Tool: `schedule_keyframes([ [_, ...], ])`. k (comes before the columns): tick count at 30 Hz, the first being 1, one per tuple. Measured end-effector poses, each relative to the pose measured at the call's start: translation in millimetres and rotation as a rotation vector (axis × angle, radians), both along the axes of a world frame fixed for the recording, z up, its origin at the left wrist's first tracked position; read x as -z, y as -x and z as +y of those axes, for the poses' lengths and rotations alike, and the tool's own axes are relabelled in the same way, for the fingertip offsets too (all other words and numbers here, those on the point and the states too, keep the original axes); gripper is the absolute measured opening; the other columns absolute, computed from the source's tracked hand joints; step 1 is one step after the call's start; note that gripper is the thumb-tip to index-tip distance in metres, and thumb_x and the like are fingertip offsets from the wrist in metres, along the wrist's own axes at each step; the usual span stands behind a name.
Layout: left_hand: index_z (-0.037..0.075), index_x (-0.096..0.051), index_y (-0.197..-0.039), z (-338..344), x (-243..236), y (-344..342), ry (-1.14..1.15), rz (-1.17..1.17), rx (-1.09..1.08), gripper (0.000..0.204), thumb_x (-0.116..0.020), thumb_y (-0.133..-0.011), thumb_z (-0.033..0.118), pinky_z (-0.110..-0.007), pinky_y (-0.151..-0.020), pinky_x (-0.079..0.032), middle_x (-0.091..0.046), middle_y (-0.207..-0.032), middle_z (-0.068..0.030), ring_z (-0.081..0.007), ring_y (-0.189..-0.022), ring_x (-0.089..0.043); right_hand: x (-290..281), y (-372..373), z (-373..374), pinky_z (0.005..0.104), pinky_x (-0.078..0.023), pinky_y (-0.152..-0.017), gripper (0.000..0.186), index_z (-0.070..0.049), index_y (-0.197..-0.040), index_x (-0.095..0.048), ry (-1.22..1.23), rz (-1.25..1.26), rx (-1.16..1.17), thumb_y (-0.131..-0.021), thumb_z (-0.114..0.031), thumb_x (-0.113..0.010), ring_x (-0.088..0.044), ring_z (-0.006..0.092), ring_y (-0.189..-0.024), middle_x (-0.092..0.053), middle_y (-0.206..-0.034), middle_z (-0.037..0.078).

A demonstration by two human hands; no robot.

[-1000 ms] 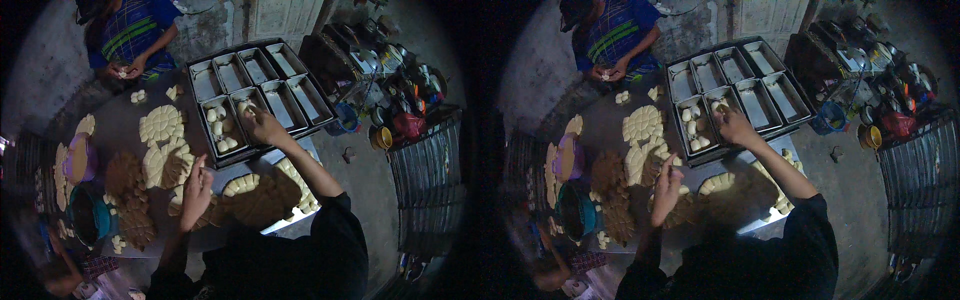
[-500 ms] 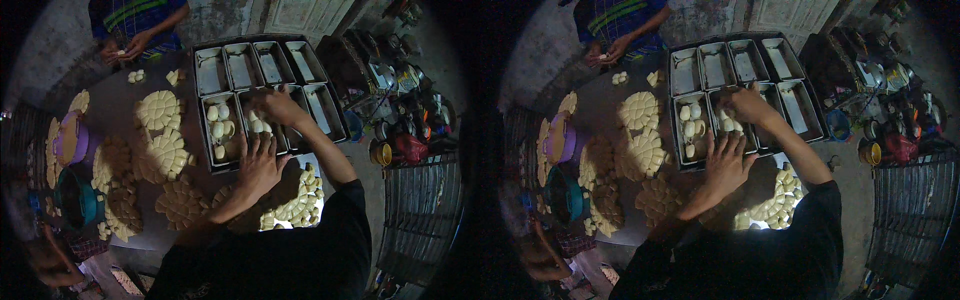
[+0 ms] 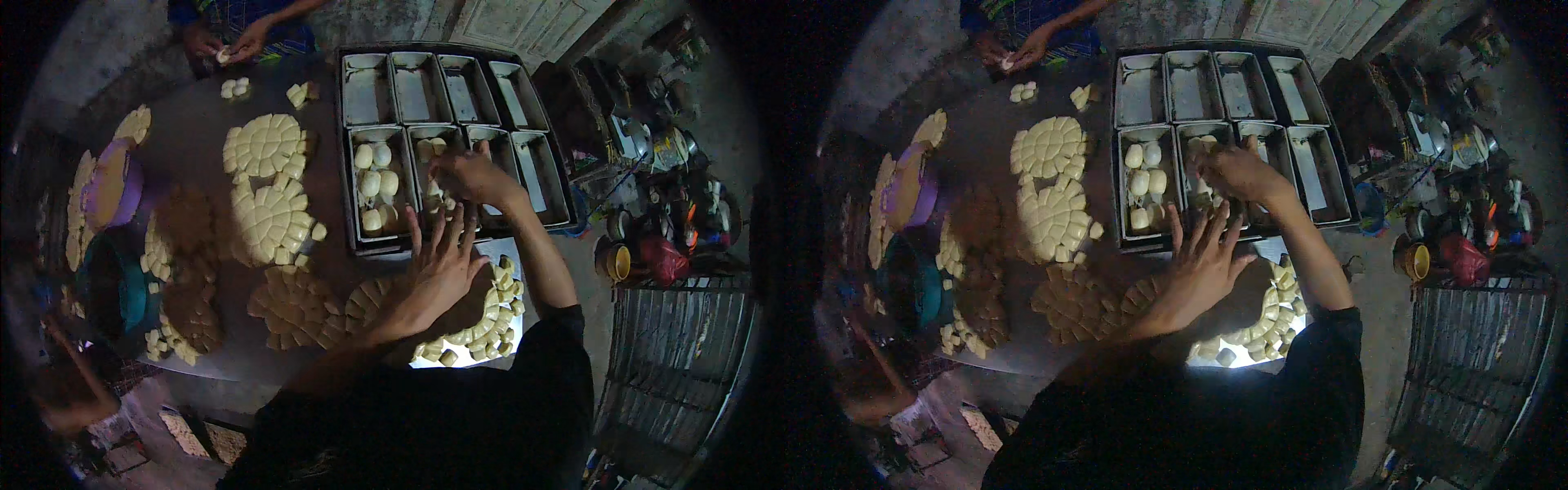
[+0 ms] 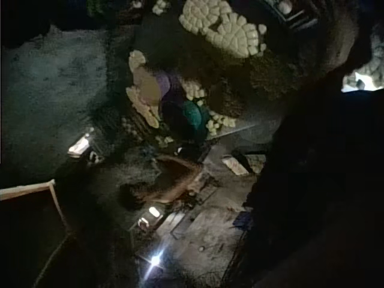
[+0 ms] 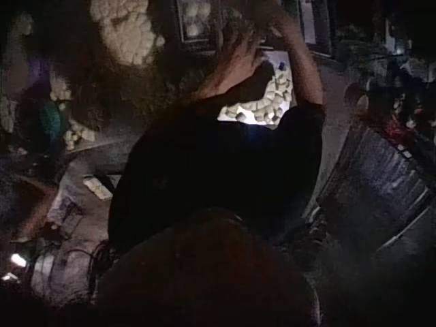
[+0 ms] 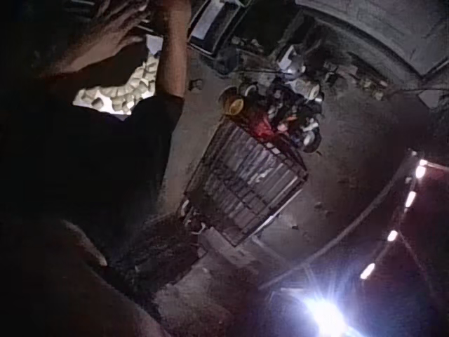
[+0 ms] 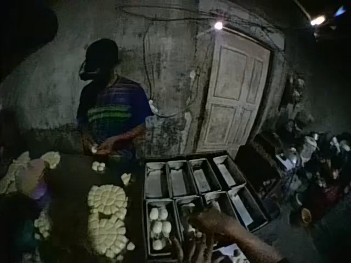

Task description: The person prepares dough by filling pieces with a brown substance from a bowl, rolling them into balls, and placing them into rectangular baking pans.

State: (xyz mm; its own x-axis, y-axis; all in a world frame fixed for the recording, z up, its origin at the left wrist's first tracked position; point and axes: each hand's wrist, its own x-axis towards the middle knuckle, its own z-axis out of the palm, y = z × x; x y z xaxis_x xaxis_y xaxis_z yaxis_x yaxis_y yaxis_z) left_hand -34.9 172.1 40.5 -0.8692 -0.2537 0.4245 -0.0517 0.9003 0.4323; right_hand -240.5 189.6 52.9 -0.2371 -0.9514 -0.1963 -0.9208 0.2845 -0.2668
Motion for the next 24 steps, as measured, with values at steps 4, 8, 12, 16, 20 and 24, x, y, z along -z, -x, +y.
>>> schedule_keyframes([
  [4,0.004,-0.064,-0.121,-15.0,-14.3,-59.5,0.019,0.052,0.349,0.046,-0.064,-0.09,0.038,-0.066,-0.111,-0.024,-0.055,-0.129,-0.0186,-0.0304,-0.128,-0.048,3.2,-6.0,-14.4,0.0685,-0.022,-0.102,0.038,-0.018,-0.124,-0.062,-0.067,0.014,0.077,-0.086,-0.02,-0.066,-0.056,0.0303,-0.123,-0.066,-0.123,0.008],
  [8,0.012,-0.062,-0.122,-37.9,15.5,-146.6,-0.265,0.212,0.324,0.037,-0.065,-0.089,0.027,-0.053,-0.103,-0.042,-0.058,-0.125,-0.009,-0.0307,-0.116,-0.056,-15.2,-45.8,-11.3,0.0519,-0.034,-0.095,0.028,-0.013,-0.117,-0.067,0.155,0.374,0.144,-0.091,-0.018,-0.058,-0.06,0.0295,-0.114,-0.066,-0.118,0.009],
  [12,0.011,-0.064,-0.12,-83.8,50.4,-245.5,-0.427,-0.14,0.366,0.033,-0.063,-0.09,0.023,-0.047,-0.098,-0.047,-0.06,-0.126,-0.011,-0.0295,-0.114,-0.059,-43.7,-153.3,-14.8,0.0376,-0.049,-0.079,0.024,-0.005,-0.104,-0.069,0.584,-0.191,0.407,-0.086,0.006,-0.057,-0.069,0.0282,-0.087,-0.071,-0.095,0.012],
  [16,0.009,-0.065,-0.118,-146.6,52.3,-295.6,-0.465,-0.253,0.341,0.029,-0.062,-0.09,0.018,-0.042,-0.091,-0.051,-0.066,-0.114,-0.0133,-0.0296,-0.104,-0.063,-9.9,-279.9,-70.4,0.0318,-0.054,-0.068,0.021,-0.003,-0.094,-0.069,0.475,-0.471,0.295,-0.077,-0.003,-0.08,-0.069,0.0184,-0.086,-0.071,-0.092,0.009],
  [20,0.008,-0.068,-0.112,-173.9,73.7,-324.1,-0.716,-0.228,0.131,0.025,-0.064,-0.089,0.017,-0.043,-0.086,-0.052,-0.069,-0.1,-0.0144,-0.0314,-0.094,-0.066,78.3,-308.1,-113.8,0.0408,-0.052,-0.074,0.021,-0.002,-0.101,-0.07,0.504,-0.295,0.341,-0.082,0.002,-0.063,-0.066,0.037,-0.085,-0.068,-0.092,0.021],
  [24,0.004,-0.069,-0.106,-204.5,69.7,-336.1,-0.835,0.013,0.104,0.02,-0.066,-0.088,0.011,-0.04,-0.082,-0.052,-0.069,-0.096,-0.0157,-0.0306,-0.094,-0.066,104.3,-307.5,-118.0,0.041,-0.053,-0.076,0.021,-0.001,-0.099,-0.07,0.535,-0.198,0.353,-0.079,0.003,-0.065,-0.067,0.0369,-0.086,-0.067,-0.093,0.021],
])
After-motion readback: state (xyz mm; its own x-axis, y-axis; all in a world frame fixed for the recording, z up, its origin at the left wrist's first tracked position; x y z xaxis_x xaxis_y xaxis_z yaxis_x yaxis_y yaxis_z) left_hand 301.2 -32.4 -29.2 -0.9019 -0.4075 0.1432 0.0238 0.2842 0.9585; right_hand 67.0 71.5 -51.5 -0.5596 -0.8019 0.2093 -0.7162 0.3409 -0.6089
